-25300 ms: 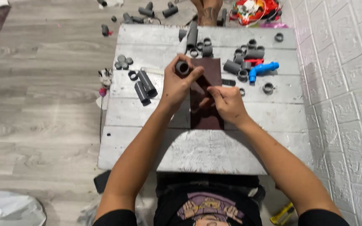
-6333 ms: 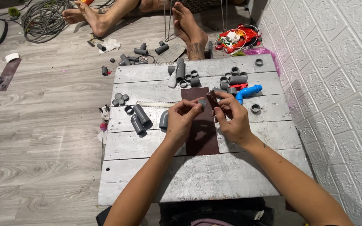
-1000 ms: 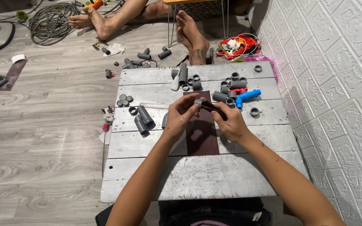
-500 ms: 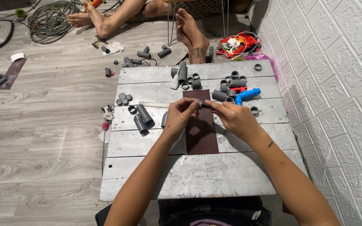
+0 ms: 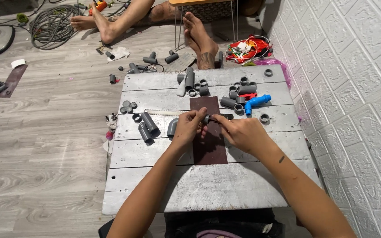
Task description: Sanding the ends of PVC pipe fittings using sandpaper on a wooden table to ensure a smooth finish.
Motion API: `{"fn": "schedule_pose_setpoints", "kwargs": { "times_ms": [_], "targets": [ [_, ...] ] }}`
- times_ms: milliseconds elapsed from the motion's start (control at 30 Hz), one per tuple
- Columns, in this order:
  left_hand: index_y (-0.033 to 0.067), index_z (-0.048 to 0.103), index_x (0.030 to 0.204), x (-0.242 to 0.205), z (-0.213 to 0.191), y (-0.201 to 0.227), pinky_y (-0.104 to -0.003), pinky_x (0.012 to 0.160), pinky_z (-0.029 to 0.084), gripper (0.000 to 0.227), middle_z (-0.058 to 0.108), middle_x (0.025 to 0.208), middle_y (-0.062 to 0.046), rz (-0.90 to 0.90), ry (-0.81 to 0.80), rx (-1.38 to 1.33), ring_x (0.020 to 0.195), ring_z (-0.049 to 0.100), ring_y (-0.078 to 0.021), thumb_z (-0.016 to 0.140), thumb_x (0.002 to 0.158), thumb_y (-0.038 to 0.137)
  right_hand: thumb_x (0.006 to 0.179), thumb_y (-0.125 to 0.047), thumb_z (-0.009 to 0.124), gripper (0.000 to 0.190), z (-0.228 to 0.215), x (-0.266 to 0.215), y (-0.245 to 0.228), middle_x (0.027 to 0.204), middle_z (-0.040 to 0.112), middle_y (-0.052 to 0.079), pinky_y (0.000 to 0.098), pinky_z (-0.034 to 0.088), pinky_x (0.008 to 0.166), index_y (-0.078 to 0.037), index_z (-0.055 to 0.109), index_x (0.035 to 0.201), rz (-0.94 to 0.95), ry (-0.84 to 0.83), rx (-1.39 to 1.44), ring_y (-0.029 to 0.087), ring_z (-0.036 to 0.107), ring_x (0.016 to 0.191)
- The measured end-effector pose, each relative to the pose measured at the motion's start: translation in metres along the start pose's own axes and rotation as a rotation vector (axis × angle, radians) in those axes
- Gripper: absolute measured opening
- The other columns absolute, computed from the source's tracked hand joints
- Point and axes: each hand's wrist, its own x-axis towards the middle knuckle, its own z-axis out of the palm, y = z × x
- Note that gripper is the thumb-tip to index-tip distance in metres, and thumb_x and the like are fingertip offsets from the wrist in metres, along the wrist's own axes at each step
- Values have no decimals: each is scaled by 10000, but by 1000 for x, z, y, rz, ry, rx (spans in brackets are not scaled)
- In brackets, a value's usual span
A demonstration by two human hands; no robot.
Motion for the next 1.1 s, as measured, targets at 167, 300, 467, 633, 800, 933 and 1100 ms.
{"fn": "schedule_pose_setpoints", "kwargs": {
  "times_ms": [167, 300, 467, 633, 800, 933, 1100],
  "targets": [
    [24, 623, 755, -1, 2, 4, -291, 426, 570, 458, 621, 572, -159, 0, 21, 35, 464, 643, -182, 724, 964, 418, 998, -385, 405, 342, 11, -2, 1, 489, 606, 40, 427, 574, 532, -293, 587, 1272, 42, -60, -22, 285, 689, 508],
    [11, 624, 736, 0, 4, -4, -300, 399, 550, 441, 617, 561, -177, -23, 60, 48, 448, 622, -187, 737, 959, 374, 1002, -413, 342, 389, 6, -3, -4, 537, 630, 123, 471, 586, 589, -300, 548, 1312, 97, -244, -48, 357, 730, 597],
    [14, 630, 738, 3, 2, -7, -299, 415, 557, 432, 630, 564, -176, 22, 50, 91, 459, 643, -190, 743, 960, 367, 1017, -516, 248, 454, 2, -2, -5, 595, 644, 149, 508, 578, 659, -374, 484, 1378, 193, -317, -12, 408, 740, 681],
    [28, 681, 819, 0, 8, -6, -296, 510, 552, 364, 642, 610, -148, 147, 45, 231, 545, 652, -176, 728, 977, 352, 1041, -523, 281, 448, 6, 0, -3, 631, 693, 153, 515, 585, 675, -335, 565, 1333, 222, -208, 95, 385, 740, 702],
    [41, 716, 992, -1, 9, -8, -309, 674, 591, 282, 682, 756, -139, 204, 33, 233, 706, 667, -177, 716, 990, 323, 1014, -532, 418, 407, 6, -1, -5, 692, 690, 127, 498, 589, 649, -391, 639, 1326, 279, -51, 165, 364, 720, 718],
    [31, 731, 1052, -4, 11, -7, -343, 709, 619, 321, 731, 793, -177, 206, 23, 246, 736, 712, -202, 715, 988, 345, 1004, -517, 465, 398, 3, -4, -8, 723, 672, 126, 494, 586, 639, -381, 653, 1327, 286, -15, 178, 367, 711, 715],
    [42, 743, 1099, -1, 10, -6, -328, 702, 622, 245, 756, 881, -154, 243, 1, 179, 774, 709, -180, 710, 986, 257, 982, -516, 507, 382, -1, 1, -9, 725, 641, 96, 476, 582, 626, -348, 700, 1266, 325, -17, 187, 353, 702, 704]
  ]
}}
